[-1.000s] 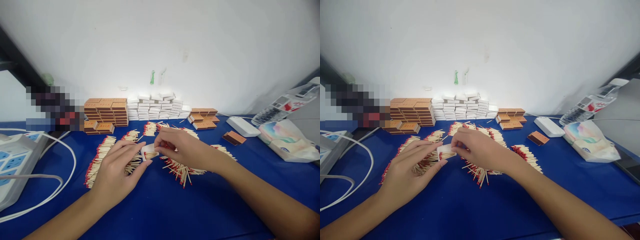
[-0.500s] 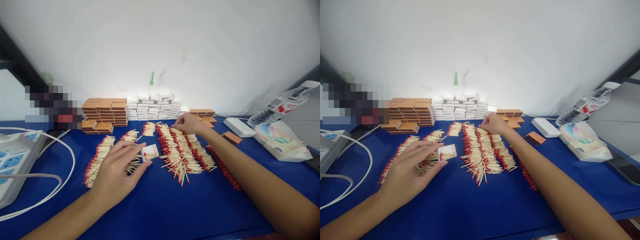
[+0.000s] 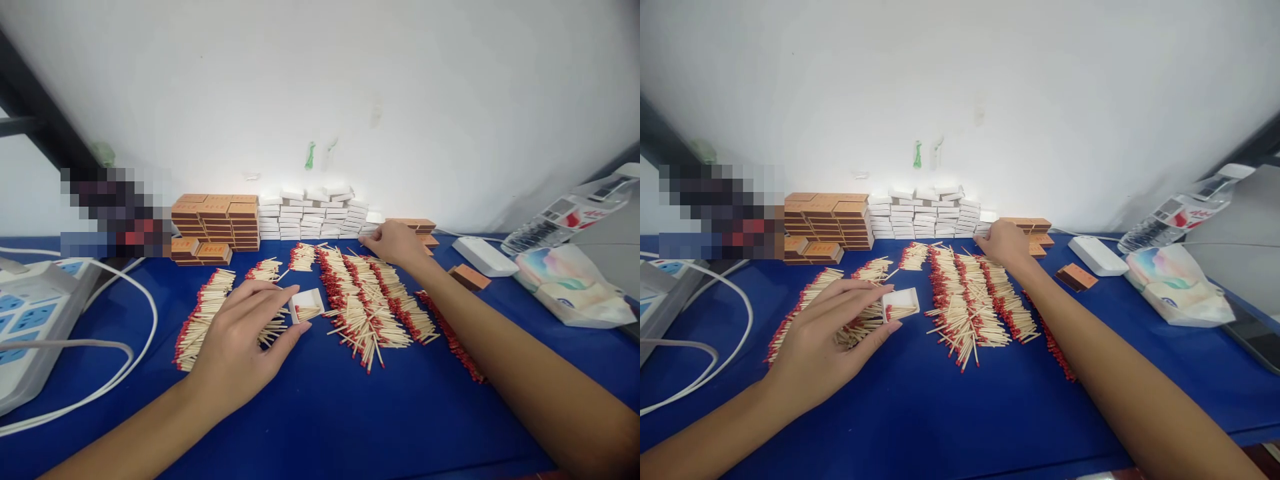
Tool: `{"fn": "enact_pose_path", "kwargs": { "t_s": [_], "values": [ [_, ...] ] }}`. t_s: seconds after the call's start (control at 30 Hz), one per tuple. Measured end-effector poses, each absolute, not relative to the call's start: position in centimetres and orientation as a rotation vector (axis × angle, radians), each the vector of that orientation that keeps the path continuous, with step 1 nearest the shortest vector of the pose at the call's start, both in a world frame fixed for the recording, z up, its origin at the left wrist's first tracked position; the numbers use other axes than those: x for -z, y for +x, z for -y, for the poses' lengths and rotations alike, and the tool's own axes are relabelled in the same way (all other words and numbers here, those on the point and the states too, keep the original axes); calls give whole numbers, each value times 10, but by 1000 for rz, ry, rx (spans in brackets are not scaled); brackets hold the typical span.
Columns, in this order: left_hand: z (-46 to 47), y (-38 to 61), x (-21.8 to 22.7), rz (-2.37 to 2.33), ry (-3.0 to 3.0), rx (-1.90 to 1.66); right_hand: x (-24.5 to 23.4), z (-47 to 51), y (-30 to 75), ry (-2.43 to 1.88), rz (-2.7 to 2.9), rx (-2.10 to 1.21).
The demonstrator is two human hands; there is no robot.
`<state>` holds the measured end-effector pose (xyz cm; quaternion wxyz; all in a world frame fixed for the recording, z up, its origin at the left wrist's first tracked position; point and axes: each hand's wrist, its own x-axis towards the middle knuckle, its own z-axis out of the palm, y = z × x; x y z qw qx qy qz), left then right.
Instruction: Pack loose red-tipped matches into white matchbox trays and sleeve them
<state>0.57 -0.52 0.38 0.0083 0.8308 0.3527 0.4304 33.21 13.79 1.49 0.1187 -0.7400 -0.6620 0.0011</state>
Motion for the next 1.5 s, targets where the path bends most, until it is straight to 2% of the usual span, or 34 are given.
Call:
{"fn": "enact_pose_path", "kwargs": {
  "t_s": [0.17,0.5,0.8,1.0,1.27,1.5],
  "values": [
    [6,5,-5,-1089,2604,-1344,-10,-137,327,-2252,1932,115],
    [6,5,-5,-1081,2608,-1355,-25,-124,315,-2080,2019,-385],
    [7,5,-5,-1068,2612,-1366,-20,-129,315,-2051,2011,-439],
    [7,5,-5,-1054,2617,-1382,-13,-135,313,-1957,2095,-324],
    [7,4,-4,-1062,2621,-1365,-9,-138,314,-1937,2102,-330],
    [6,3,-4,-1078,2611,-1362,-31,-118,309,-1831,2050,-431]
  ]
}}
